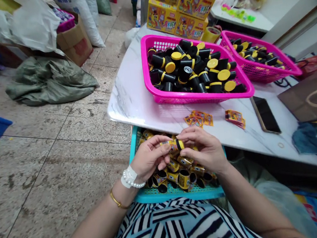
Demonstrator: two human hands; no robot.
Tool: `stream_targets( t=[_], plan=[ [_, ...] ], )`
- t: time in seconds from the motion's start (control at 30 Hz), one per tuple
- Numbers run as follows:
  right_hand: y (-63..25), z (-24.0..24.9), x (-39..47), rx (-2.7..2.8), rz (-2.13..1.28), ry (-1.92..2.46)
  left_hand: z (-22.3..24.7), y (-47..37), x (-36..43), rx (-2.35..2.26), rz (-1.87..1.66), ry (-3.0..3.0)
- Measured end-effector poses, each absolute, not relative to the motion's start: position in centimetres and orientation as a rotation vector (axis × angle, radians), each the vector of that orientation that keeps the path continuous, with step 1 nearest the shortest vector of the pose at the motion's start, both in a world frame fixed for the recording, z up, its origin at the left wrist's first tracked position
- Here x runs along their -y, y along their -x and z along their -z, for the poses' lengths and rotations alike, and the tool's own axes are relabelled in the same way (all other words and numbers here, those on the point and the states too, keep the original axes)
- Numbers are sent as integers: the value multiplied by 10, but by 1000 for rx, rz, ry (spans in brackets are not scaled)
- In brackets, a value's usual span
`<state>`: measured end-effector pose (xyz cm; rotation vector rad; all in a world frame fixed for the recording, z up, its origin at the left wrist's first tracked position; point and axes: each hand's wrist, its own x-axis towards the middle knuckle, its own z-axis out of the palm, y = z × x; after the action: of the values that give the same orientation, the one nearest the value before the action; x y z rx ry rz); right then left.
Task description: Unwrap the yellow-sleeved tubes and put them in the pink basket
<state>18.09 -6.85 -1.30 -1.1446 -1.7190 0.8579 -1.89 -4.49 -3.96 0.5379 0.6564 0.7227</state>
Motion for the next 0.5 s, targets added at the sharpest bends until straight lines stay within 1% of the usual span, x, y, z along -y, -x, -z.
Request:
stream_targets(
  t=[0.1,0.3,0.4,0.5],
  plan=[
    [-178,12,73,1731,-804,1140,40,17,49,-735,-781,-653],
    [-178,10,74,1946,-577,990,40,13,50,-748,-741,-836],
    [-176,16,76,1852,-546,1036,36,10,54,-833,-869,-1039],
    [-172,22,81,1711,-631,1130,33,9,57,-917,-1036,-1304]
  ],
)
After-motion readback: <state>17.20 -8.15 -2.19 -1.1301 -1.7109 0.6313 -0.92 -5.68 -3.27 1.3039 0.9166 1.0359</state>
